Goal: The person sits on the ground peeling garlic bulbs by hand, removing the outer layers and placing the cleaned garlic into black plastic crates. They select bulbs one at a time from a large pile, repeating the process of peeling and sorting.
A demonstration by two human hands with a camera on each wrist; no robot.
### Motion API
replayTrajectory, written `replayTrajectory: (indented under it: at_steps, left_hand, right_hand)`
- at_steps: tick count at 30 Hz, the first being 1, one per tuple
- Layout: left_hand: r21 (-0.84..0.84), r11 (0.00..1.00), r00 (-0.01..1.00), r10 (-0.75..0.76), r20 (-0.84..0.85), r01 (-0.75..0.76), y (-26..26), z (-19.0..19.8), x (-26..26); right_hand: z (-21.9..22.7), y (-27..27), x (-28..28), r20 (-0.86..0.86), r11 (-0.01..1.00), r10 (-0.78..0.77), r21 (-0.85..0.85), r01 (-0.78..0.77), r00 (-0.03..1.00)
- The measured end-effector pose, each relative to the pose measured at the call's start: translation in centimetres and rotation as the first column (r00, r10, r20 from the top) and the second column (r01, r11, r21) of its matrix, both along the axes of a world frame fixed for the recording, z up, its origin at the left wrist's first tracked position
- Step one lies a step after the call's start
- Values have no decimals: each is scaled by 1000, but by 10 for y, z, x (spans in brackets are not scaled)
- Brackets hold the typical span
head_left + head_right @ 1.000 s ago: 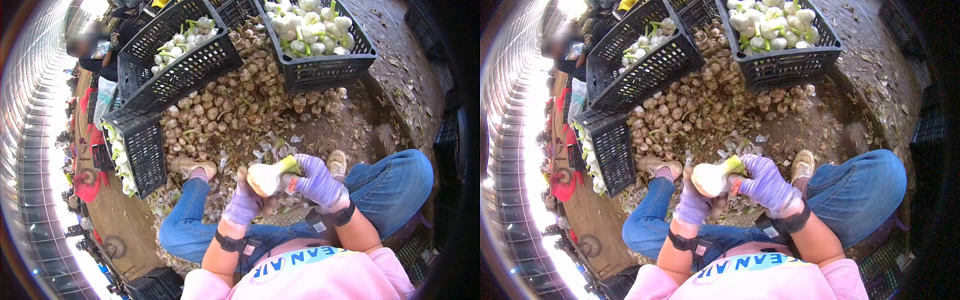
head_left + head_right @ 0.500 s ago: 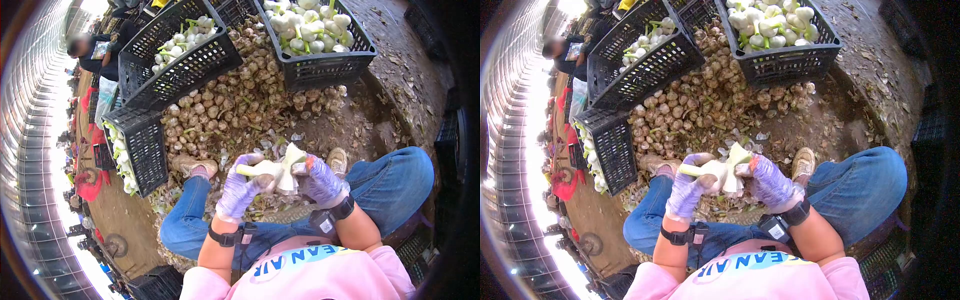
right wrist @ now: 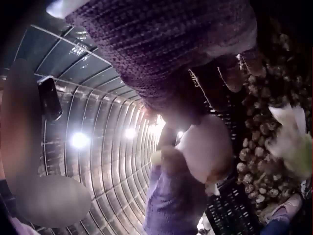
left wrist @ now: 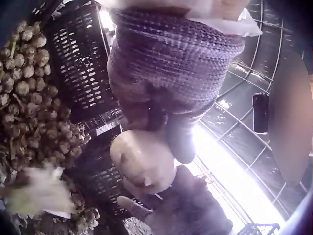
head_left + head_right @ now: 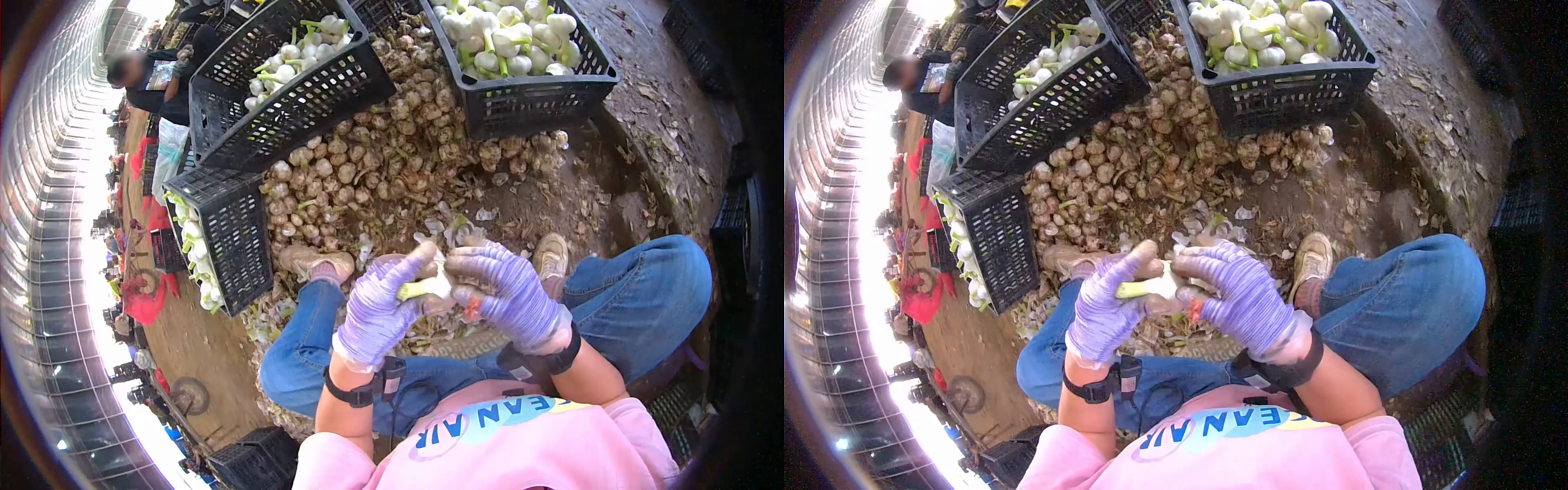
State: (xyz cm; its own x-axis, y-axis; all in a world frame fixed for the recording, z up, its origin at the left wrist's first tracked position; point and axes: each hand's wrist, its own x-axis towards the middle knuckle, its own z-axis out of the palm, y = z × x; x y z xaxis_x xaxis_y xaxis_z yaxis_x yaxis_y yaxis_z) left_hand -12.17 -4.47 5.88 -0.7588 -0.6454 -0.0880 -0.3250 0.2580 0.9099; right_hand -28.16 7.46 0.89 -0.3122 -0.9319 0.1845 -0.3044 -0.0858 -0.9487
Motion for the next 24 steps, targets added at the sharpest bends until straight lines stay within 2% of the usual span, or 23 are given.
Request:
replayTrajectory:
  at_steps: [2,3,4,6,8,10,11,12,13,14,15,16,17,18,19,20,21,22,24]
  left_hand:
    - [-330,920,972,-163,171,212,-1,3,-4]
    - [-427,868,963,-185,197,254,-3,5,-8]
    - [-428,868,963,-183,196,252,-2,5,-9]
    - [-504,800,942,-227,247,325,0,6,-11]
    - [-479,803,928,-242,283,355,1,6,-10]
    - [-273,925,957,-217,193,265,0,1,-5]
    - [-38,981,978,-186,97,190,-2,-6,2]
    - [-38,981,978,-184,99,189,0,-10,6]
    - [241,969,994,-35,-107,60,2,-12,8]
    - [518,855,952,168,-257,-11,3,-14,10]
    - [607,782,911,342,-231,-140,8,-17,8]
    - [664,741,872,385,-303,-96,5,-22,5]
    - [747,643,802,530,-277,-167,5,-37,6]
    - [821,528,716,659,-232,-220,5,-50,7]
    - [860,436,657,734,-170,-265,4,-53,1]
    - [884,407,644,745,-176,-229,3,-67,2]
    - [883,393,652,745,-141,-258,3,-75,3]
    - [880,378,658,746,-104,-289,3,-79,5]
    - [871,387,662,743,-101,-302,6,-85,8]
  right_hand:
    - [1,-3,3,-53,1000,-9,-12,8,999]
    - [2,-4,4,-107,1000,-17,-28,14,994]
    - [-2,-5,5,-108,999,-16,-29,13,994]
    - [-13,-7,11,-229,995,-45,-101,22,972]
    - [-7,-9,10,-212,994,-50,-107,28,976]
    - [-12,-7,10,-8,996,-41,82,41,999]
    - [-17,-8,6,44,994,-76,86,72,996]
    - [-16,-8,2,198,975,-56,222,11,979]
    - [-25,-8,2,163,992,-5,129,-17,987]
    - [-32,-8,3,124,998,43,35,-48,991]
    - [-28,-8,6,341,988,100,76,-134,935]
    - [-23,-5,9,543,969,141,97,-228,828]
    - [-20,-2,9,739,947,168,63,-314,653]
    - [-18,-1,12,739,947,169,62,-315,652]
    - [-17,1,16,865,969,162,-49,-242,474]
    - [-14,0,18,946,979,176,-141,-144,273]
    - [-8,-1,16,944,992,125,-119,-40,307]
    - [9,-11,9,941,975,143,-188,122,306]
    - [10,-21,-15,887,934,-128,-42,355,444]
